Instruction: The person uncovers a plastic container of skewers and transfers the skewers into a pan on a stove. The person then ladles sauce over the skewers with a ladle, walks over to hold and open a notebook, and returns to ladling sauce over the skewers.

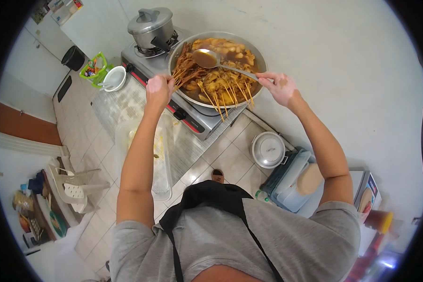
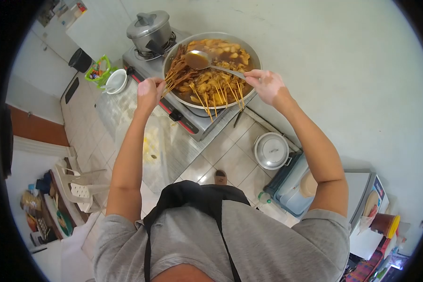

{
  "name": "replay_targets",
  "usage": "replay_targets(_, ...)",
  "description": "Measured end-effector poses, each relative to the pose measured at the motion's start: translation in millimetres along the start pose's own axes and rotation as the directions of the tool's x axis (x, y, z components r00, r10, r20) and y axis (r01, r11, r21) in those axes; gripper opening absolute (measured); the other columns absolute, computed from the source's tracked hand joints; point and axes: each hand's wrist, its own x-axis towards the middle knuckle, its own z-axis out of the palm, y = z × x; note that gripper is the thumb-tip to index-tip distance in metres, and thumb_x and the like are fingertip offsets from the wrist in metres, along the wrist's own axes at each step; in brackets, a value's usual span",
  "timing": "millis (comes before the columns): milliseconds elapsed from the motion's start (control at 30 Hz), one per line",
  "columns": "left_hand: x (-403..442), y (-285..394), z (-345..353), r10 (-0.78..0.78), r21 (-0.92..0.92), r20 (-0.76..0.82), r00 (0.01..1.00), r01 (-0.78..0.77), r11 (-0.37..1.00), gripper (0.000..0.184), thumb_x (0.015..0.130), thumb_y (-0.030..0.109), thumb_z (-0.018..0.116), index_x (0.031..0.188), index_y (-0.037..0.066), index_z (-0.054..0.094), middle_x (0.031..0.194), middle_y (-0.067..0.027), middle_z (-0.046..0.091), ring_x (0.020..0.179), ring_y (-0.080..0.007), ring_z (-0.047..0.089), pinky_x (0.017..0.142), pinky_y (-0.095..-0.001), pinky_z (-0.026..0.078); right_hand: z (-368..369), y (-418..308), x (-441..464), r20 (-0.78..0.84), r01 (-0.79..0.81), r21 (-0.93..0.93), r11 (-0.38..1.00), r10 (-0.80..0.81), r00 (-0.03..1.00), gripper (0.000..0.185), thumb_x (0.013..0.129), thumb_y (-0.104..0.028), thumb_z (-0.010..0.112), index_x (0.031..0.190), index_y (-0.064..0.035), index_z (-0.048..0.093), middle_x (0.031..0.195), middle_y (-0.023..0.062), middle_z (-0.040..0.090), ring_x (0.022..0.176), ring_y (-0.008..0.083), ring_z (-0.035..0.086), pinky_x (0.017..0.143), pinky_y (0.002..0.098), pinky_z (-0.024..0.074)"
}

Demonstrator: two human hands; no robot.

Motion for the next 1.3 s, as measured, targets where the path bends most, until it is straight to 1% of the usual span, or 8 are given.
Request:
replay_targets(167, -22.6, -0.1, -2.5, -0.005, 0.019, 0.029, 1.000, 0.004, 1.000, 0.020, 0.081, 0.020, 0.067, 0.089, 0.003, 0.070, 0.096, -0.0233, 0.065, 0.087, -0.0394, 0.063, 0.077, -0.0451, 0.050, 6.9, -18.3, -9.9, -0.094, 0.119, -0.071, 0.990, -0.126, 0.988, 0.029, 0.092, -0.034, 0.055, 0.113, -0.0185, 0.067, 0.101, 0.0134, 0.068, 0.091, 0.0323, 0.065, 0.082, 0.0384, 0.0513)
replay_targets(233, -29.8, -4.9, 6.4, 0.040, 0.086, -0.097, 0.995, -0.031, 0.996, 0.039, 0.082, 0.026, 0.068, 0.113, 0.004, 0.061, 0.109, -0.0254, 0.060, 0.096, -0.0413, 0.060, 0.083, -0.0451, 0.047, 3.4, -30.4, -14.5, -0.127, 0.106, -0.136, 0.985, -0.124, 0.984, 0.028, 0.092, -0.034, 0.055, 0.113, -0.0200, 0.067, 0.100, 0.0124, 0.068, 0.090, 0.0328, 0.065, 0.081, 0.0394, 0.0518)
replay_targets(267, -30.4, -7.3, 10.9, 0.040, 0.086, -0.096, 0.995, -0.032, 0.996, 0.039, 0.082, 0.026, 0.068, 0.113, 0.004, 0.061, 0.109, -0.0254, 0.060, 0.096, -0.0413, 0.060, 0.083, -0.0451, 0.047, 1.5, -34.6, -16.0, -0.143, 0.084, -0.212, 0.974, -0.116, 0.983, 0.027, 0.092, -0.035, 0.055, 0.112, -0.0211, 0.067, 0.100, 0.0114, 0.068, 0.089, 0.0333, 0.065, 0.080, 0.0406, 0.0519)
replay_targets(333, -30.1, -6.4, 14.4, -0.295, -0.070, -0.015, 0.956, 0.293, 0.954, 0.065, 0.082, 0.035, 0.069, 0.135, 0.008, 0.043, 0.117, -0.0238, 0.060, 0.102, -0.0391, 0.061, 0.088, -0.0438, 0.047, 1.2, -33.4, -15.9, -0.157, 0.061, -0.288, 0.956, -0.110, 0.981, 0.027, 0.092, -0.036, 0.056, 0.112, -0.0222, 0.067, 0.099, 0.0104, 0.069, 0.088, 0.0338, 0.064, 0.080, 0.0417, 0.0520)
replay_targets(433, -34.4, -3.0, 13.8, -0.278, -0.063, -0.033, 0.960, 0.276, 0.959, 0.077, 0.084, 0.039, 0.065, 0.142, 0.002, 0.030, 0.112, -0.0295, 0.057, 0.098, -0.0432, 0.058, 0.085, -0.0450, 0.046, 0.8, -15.2, -8.3, -0.212, 0.100, -0.253, 0.962, -0.157, 0.965, 0.027, 0.092, -0.036, 0.055, 0.113, -0.0225, 0.067, 0.098, 0.0113, 0.069, 0.089, 0.0333, 0.064, 0.081, 0.0415, 0.0514)
replay_targets(700, -25.1, -25.2, 61.8, -0.240, -0.098, -0.039, 0.970, 0.235, 0.967, 0.061, 0.095, 0.034, 0.047, 0.143, 0.000, 0.029, 0.116, -0.0286, 0.057, 0.102, -0.0417, 0.057, 0.090, -0.0447, 0.044, -4.9, 19.7, 2.2, -0.196, -0.110, -0.081, 0.991, 0.092, 0.976, 0.029, 0.091, -0.036, 0.056, 0.110, -0.0188, 0.069, 0.098, 0.0166, 0.068, 0.093, 0.0342, 0.063, 0.086, 0.0401, 0.0491)
replay_targets(967, -12.6, 7.4, 60.5, -0.187, -0.100, -0.125, 0.974, 0.175, 0.980, 0.055, 0.099, 0.026, 0.041, 0.143, -0.003, 0.027, 0.123, -0.0324, 0.051, 0.107, -0.0454, 0.050, 0.095, -0.0482, 0.037, 13.0, 74.6, 19.5, -0.150, -0.144, -0.136, 0.980, 0.124, 0.981, 0.031, 0.091, -0.041, 0.054, 0.110, -0.0207, 0.069, 0.102, 0.0155, 0.067, 0.102, 0.0334, 0.060, 0.091, 0.0411, 0.0457)
replay_targets(1300, -3.1, -8.4, 72.0, -0.182, -0.112, 0.008, 0.983, 0.182, 0.977, 0.057, 0.100, 0.035, 0.039, 0.148, 0.009, 0.023, 0.147, -0.0323, 0.022, 0.135, -0.0485, 0.024, 0.112, -0.0468, 0.020, 29.8, 95.5, 31.3, -0.070, -0.091, -0.131, 0.987, 0.082, 0.994, 0.031, 0.091, -0.036, 0.055, 0.110, -0.0156, 0.068, 0.109, 0.0139, 0.066, 0.103, 0.0319, 0.061, 0.091, 0.0387, 0.0470)
